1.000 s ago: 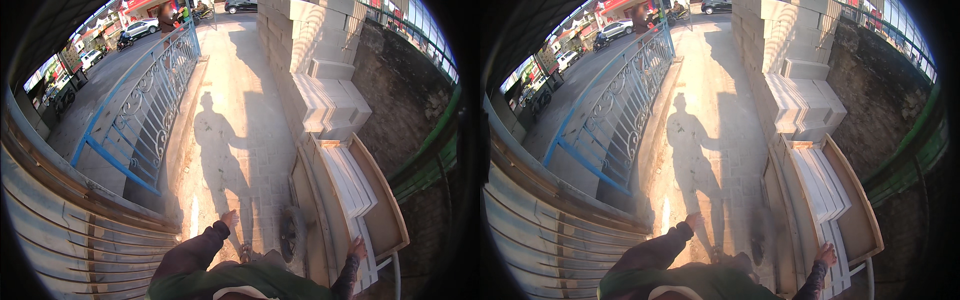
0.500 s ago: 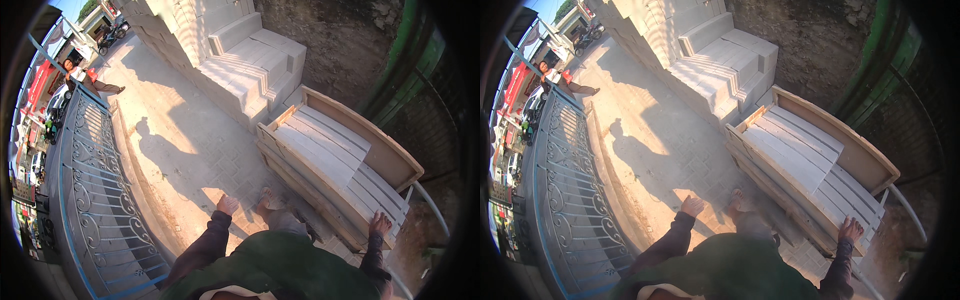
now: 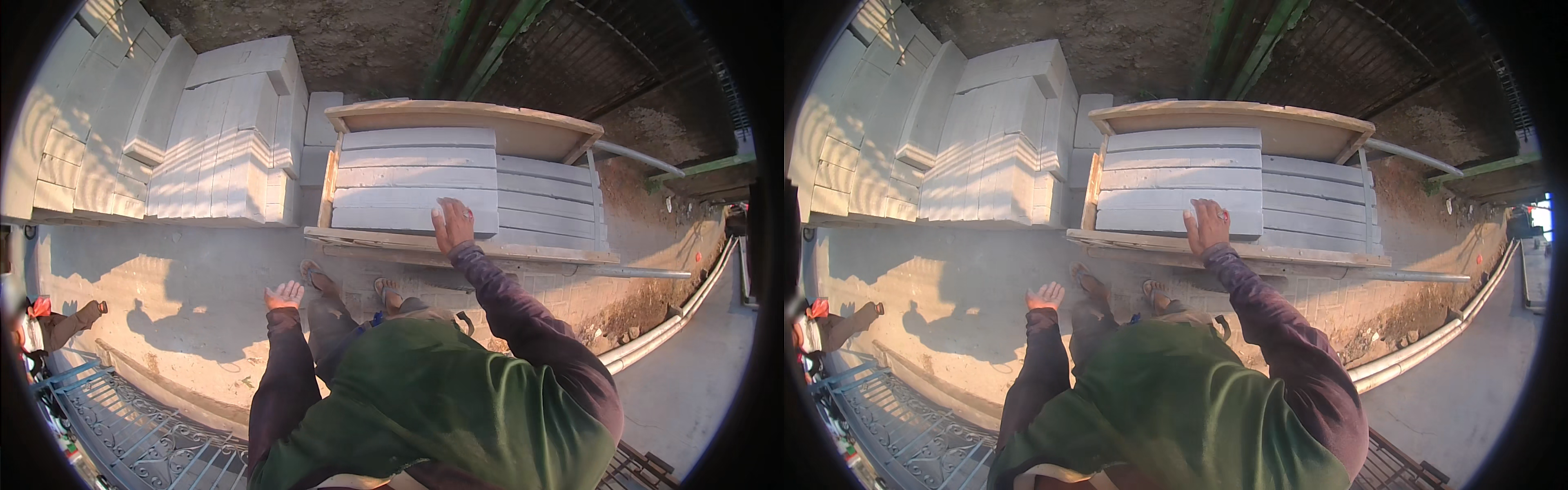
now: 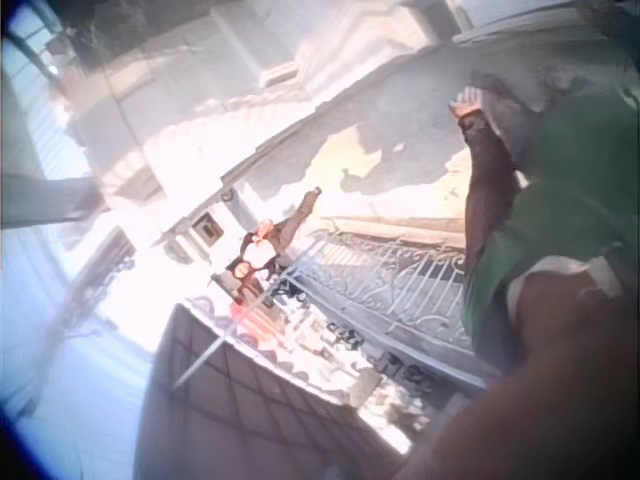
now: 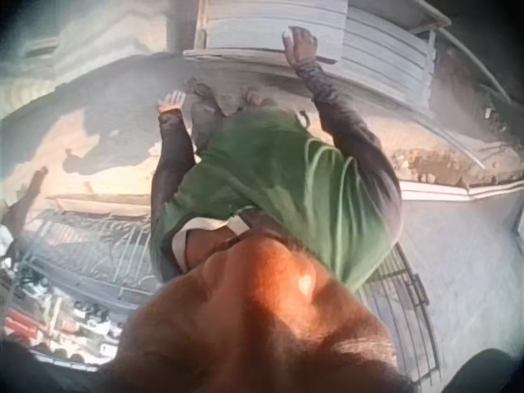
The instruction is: The person repeatedly picks up white rectangular blocks from a pile and places them into a wooden cart. The task is performed by hand without tools, moving blocks one at a time from the ground to the cart.
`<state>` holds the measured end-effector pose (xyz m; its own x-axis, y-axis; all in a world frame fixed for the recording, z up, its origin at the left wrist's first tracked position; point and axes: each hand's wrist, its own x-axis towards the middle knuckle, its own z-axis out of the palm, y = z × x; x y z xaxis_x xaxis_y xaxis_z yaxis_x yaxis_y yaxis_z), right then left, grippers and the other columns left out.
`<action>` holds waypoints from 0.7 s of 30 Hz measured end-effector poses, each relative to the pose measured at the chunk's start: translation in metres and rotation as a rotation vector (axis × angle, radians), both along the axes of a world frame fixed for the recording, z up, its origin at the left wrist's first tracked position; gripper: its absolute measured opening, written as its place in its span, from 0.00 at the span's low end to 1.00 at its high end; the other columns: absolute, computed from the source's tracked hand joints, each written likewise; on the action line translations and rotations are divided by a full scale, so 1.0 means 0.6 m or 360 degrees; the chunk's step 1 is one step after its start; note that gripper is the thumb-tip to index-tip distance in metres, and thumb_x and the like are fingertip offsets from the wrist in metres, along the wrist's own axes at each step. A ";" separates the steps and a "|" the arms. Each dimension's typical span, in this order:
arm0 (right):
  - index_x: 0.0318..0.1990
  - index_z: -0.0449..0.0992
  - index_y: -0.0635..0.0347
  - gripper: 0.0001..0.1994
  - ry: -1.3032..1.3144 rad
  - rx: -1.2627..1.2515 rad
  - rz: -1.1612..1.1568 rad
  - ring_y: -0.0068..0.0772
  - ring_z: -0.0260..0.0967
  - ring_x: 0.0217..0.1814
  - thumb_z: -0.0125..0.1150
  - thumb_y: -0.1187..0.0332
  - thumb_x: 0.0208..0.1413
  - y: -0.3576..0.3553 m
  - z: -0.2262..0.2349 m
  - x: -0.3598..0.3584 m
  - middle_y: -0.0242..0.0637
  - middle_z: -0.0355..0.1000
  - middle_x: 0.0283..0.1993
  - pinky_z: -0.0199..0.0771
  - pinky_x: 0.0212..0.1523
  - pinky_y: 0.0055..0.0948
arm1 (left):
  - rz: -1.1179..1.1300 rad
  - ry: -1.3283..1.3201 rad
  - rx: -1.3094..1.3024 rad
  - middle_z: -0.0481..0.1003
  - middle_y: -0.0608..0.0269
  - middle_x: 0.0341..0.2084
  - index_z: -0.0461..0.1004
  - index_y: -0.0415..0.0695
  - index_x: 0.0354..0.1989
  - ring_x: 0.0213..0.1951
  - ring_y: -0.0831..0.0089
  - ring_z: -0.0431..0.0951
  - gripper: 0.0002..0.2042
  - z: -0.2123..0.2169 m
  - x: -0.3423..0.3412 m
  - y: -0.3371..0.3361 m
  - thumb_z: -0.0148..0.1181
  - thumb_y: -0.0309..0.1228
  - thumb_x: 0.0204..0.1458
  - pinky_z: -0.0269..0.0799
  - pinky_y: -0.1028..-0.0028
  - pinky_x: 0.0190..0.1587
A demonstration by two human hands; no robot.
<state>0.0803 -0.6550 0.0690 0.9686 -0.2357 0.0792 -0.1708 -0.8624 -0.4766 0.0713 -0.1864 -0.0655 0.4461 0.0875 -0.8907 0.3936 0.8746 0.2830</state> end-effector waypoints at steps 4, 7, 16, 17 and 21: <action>0.59 0.66 0.59 0.24 0.0174 0.0633 0.0136 0.53 0.63 0.62 0.42 0.51 0.65 0.231 -0.072 0.182 0.54 0.66 0.57 0.54 0.63 0.51 | 0.0125 0.0007 -0.0142 0.40 0.44 0.71 0.32 0.45 0.73 0.72 0.47 0.40 0.42 -0.014 0.158 0.066 0.34 0.61 0.58 0.40 0.45 0.69; 0.60 0.65 0.61 0.29 0.0443 0.0925 0.0050 0.56 0.64 0.61 0.39 0.46 0.65 0.377 -0.143 0.352 0.58 0.67 0.56 0.56 0.63 0.47 | 0.0277 0.0162 -0.0206 0.39 0.44 0.71 0.31 0.48 0.73 0.72 0.48 0.40 0.43 -0.048 0.258 0.131 0.35 0.62 0.58 0.39 0.42 0.68; 0.68 0.52 0.60 0.40 0.0643 0.0635 -0.0602 0.65 0.56 0.67 0.35 0.36 0.60 0.597 -0.327 0.866 0.57 0.57 0.66 0.58 0.64 0.55 | 0.0486 0.0387 -0.0747 0.44 0.43 0.70 0.43 0.48 0.72 0.71 0.45 0.40 0.40 -0.140 0.439 0.201 0.36 0.62 0.57 0.36 0.37 0.66; 0.68 0.51 0.60 0.40 0.0638 0.0674 -0.0661 0.65 0.56 0.67 0.35 0.36 0.60 0.634 -0.303 0.919 0.56 0.55 0.67 0.58 0.63 0.56 | 0.0410 0.0229 -0.0763 0.50 0.46 0.68 0.51 0.49 0.69 0.69 0.45 0.47 0.38 -0.156 0.437 0.207 0.39 0.61 0.56 0.41 0.38 0.65; 0.69 0.49 0.59 0.39 0.0416 0.0579 -0.0928 0.62 0.58 0.65 0.34 0.38 0.60 0.689 -0.313 1.056 0.54 0.53 0.67 0.61 0.60 0.56 | 0.0508 -0.0231 -0.0853 0.65 0.56 0.61 0.65 0.52 0.62 0.62 0.49 0.63 0.32 -0.128 0.488 0.170 0.44 0.59 0.55 0.56 0.42 0.61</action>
